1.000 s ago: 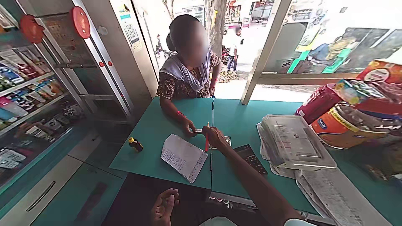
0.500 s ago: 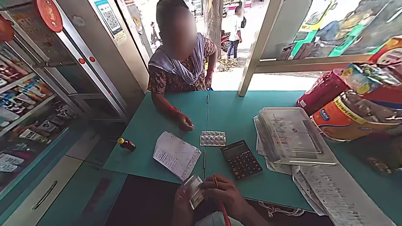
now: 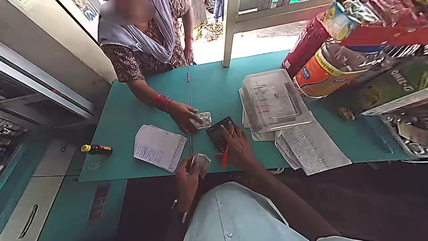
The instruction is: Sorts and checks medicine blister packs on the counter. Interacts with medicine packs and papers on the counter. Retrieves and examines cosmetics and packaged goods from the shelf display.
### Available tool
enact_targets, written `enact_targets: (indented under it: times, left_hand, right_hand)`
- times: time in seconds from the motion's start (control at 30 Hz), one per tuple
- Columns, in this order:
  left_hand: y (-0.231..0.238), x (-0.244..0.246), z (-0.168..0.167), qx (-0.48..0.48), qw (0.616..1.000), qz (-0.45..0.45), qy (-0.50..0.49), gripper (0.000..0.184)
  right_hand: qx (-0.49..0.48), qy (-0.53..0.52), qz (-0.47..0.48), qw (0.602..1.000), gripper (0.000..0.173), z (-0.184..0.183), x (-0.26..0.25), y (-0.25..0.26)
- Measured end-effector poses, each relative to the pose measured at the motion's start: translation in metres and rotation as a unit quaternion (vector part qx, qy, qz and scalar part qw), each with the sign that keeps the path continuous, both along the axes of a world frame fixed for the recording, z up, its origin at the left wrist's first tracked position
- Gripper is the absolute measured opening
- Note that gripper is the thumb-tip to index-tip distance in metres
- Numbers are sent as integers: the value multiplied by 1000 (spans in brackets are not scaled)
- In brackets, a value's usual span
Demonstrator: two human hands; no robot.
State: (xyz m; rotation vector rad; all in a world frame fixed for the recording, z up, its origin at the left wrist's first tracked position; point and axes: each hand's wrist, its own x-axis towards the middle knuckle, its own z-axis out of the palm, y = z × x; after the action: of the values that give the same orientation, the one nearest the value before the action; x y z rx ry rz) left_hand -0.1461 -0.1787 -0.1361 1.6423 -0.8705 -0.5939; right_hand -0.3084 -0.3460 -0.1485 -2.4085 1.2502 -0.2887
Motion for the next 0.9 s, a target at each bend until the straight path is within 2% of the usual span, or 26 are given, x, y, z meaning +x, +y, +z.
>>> enact_targets:
  times: [0.1, 0.23, 0.3, 0.37, 0.47, 0.57, 0.6, 0.67, 0.73, 0.8, 0.9]
  left_hand:
    - [-35, 0, -10, 64, 993, -52, -82, 45]
    - [-80, -6, -17, 122, 971, -98, -181, 53]
    - [-90, -9, -17, 141, 964, -107, -201, 53]
    - [-92, -10, -18, 144, 964, -103, -198, 50]
    - [-86, -7, -23, 116, 972, -76, -188, 43]
    - [-72, -1, -22, 72, 973, -65, -209, 40]
    - [-64, 1, -21, 55, 971, -65, -222, 40]
    - [-44, 1, -17, 23, 975, -67, -210, 38]
    - [-20, 2, -13, -10, 981, -72, -177, 37]
    - [3, 2, -16, -41, 984, -74, -155, 30]
    - [28, -1, -20, -56, 985, -101, -127, 21]
  right_hand:
    - [-6, -40, -14, 999, 105, -3, 0, -3]
    - [44, -199, -62, 977, 102, 8, -15, -11]
    - [21, -196, -58, 979, 98, 11, -12, -6]
    - [-19, -138, -55, 989, 93, 5, -1, 0]
    - [-50, -69, -42, 995, 87, -15, 12, 3]
    - [-35, -92, -54, 994, 85, -6, 6, 6]
    - [-30, -110, -59, 992, 78, -1, -1, 8]
    - [5, -148, -53, 988, 54, 10, -24, 12]
    - [39, -158, -14, 987, 42, 23, -49, 15]
    - [17, -96, 54, 994, 41, 35, -68, 9]
    - [-91, 41, 135, 986, 26, 52, -67, -9]
